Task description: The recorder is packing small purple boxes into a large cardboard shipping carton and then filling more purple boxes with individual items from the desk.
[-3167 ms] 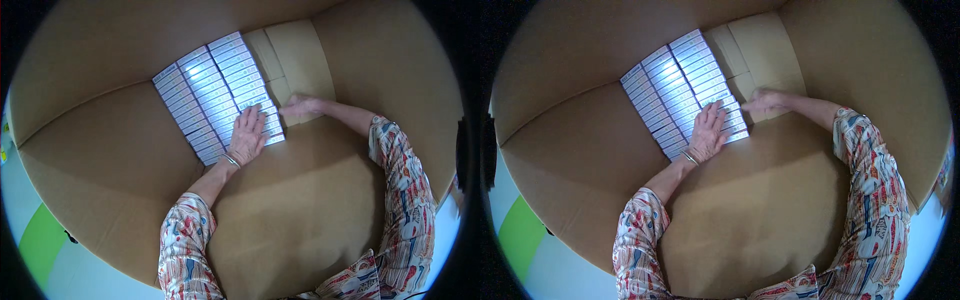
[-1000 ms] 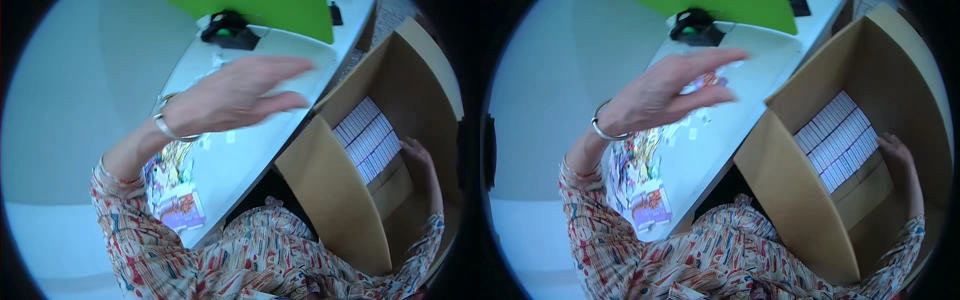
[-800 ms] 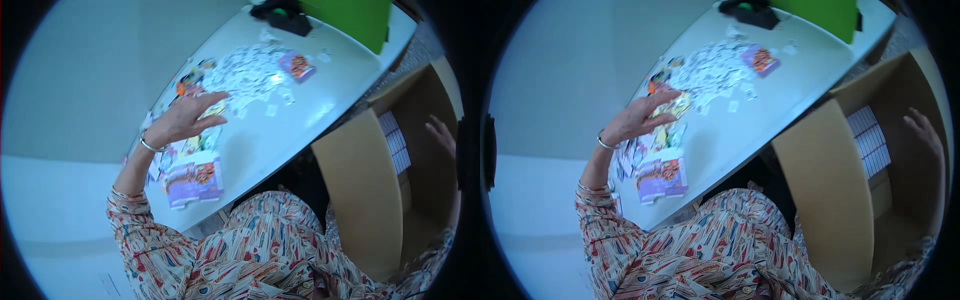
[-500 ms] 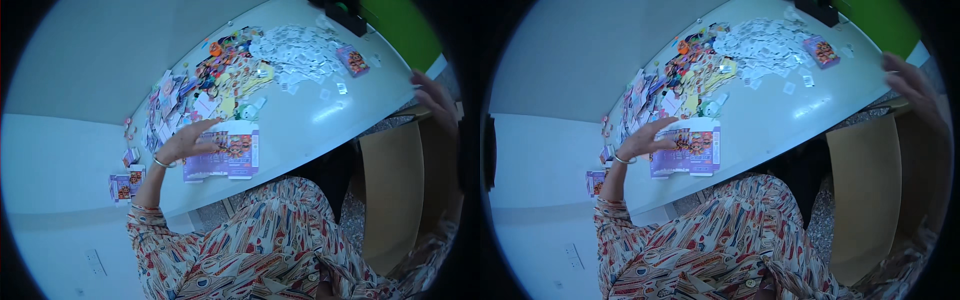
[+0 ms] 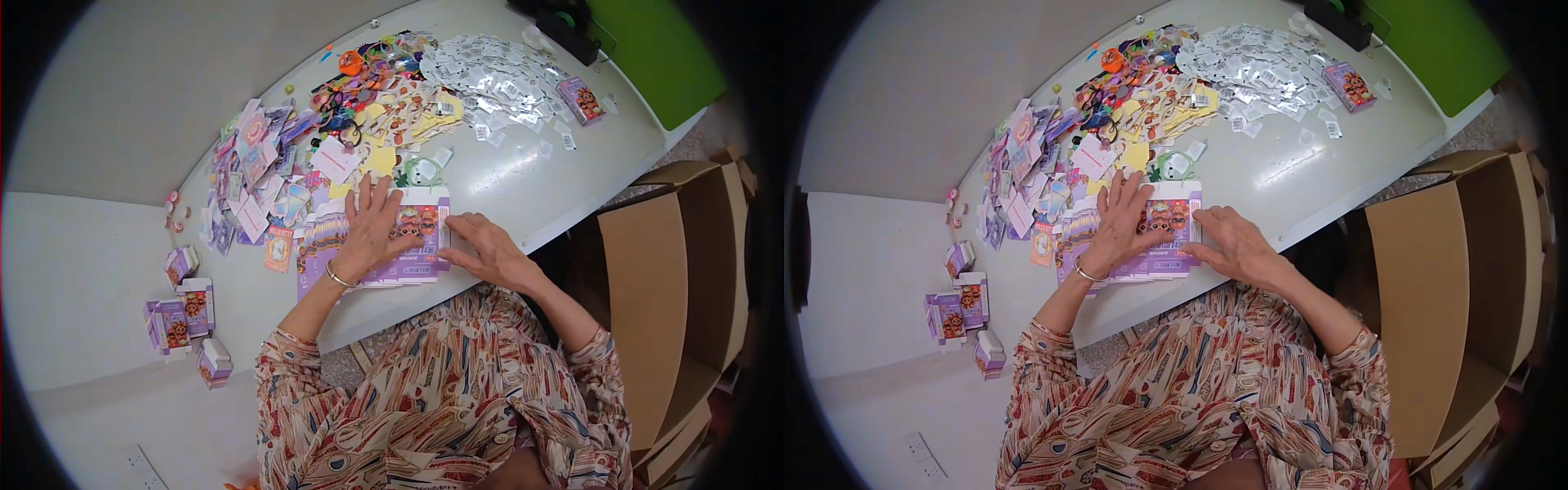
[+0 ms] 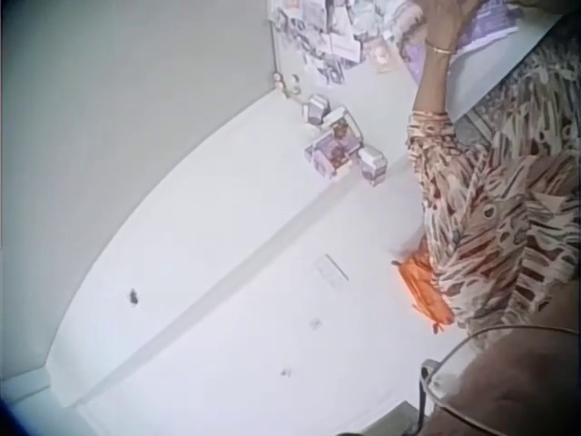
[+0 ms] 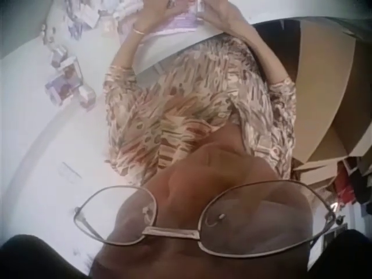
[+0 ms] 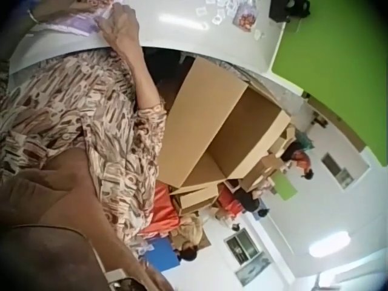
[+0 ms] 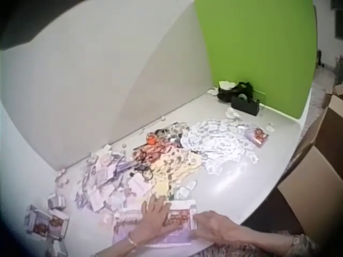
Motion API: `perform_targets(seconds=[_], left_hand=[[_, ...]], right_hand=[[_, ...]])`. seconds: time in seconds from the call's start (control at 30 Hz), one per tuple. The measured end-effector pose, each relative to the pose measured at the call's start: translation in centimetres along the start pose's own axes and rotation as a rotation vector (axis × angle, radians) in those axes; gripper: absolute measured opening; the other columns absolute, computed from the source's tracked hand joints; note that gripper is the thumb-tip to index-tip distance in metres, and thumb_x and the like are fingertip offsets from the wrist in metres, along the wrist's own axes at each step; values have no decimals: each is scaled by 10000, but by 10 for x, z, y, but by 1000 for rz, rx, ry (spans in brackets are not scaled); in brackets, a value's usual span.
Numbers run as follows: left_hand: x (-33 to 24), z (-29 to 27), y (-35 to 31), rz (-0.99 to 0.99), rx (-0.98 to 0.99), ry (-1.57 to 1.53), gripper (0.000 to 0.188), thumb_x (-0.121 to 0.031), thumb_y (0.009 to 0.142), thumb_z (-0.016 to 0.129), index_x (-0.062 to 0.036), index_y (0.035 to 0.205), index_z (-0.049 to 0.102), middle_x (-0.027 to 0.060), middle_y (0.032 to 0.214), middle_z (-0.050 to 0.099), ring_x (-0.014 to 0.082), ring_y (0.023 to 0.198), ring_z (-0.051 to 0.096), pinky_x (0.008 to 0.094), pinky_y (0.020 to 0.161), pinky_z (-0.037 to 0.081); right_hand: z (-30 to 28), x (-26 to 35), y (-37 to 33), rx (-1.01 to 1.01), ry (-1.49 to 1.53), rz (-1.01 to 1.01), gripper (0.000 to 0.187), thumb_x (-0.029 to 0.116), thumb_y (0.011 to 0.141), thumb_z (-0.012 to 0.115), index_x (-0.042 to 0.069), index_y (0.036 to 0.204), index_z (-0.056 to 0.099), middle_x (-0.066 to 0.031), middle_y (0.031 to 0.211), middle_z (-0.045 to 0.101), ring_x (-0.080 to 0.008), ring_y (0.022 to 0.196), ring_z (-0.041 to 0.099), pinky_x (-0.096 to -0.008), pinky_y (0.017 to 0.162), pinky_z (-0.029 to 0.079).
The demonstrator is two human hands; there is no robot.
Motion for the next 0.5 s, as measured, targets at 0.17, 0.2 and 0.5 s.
perform_targets(seconds=[0.17, 0.2, 0.5], left_hand=[[-11, -7, 12, -38, -177, -104, 558, -380, 711, 759, -30, 1094, 553, 171, 1321, 440, 411, 1313, 290, 559, 1047, 197], [-14, -11, 13, -10, -305, -107, 420, -309, 719, 752, -35, 987, 582, 160, 1244, 488, 390, 1267, 343, 544, 1019, 238], [-63, -42, 34, -264, -353, -1058, 71, -59, 907, 620, -13, 915, 567, -37, 799, 557, 10, 683, 472, 169, 591, 399]], right_hand=[[9, -8, -5, -115, 143, 13, 541, 336, 858, 663, -30, 1227, 509, -261, 1155, 553, -379, 1120, 505, -425, 957, 422], [11, -8, -5, -120, 187, 46, 563, 342, 853, 670, -36, 1231, 495, -260, 1147, 548, -375, 1129, 496, -421, 962, 418], [4, 18, -3, -442, 130, 122, 1053, 417, 629, 843, -69, 1361, 262, -243, 1209, 467, -332, 1102, 532, -389, 922, 458]])
Point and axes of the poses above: each hand's wrist, its own y-axis towards the middle knuckle, its own z-axis out of the palm, x = y × z, the point moved 3 cm from there along y, towards the middle knuckle
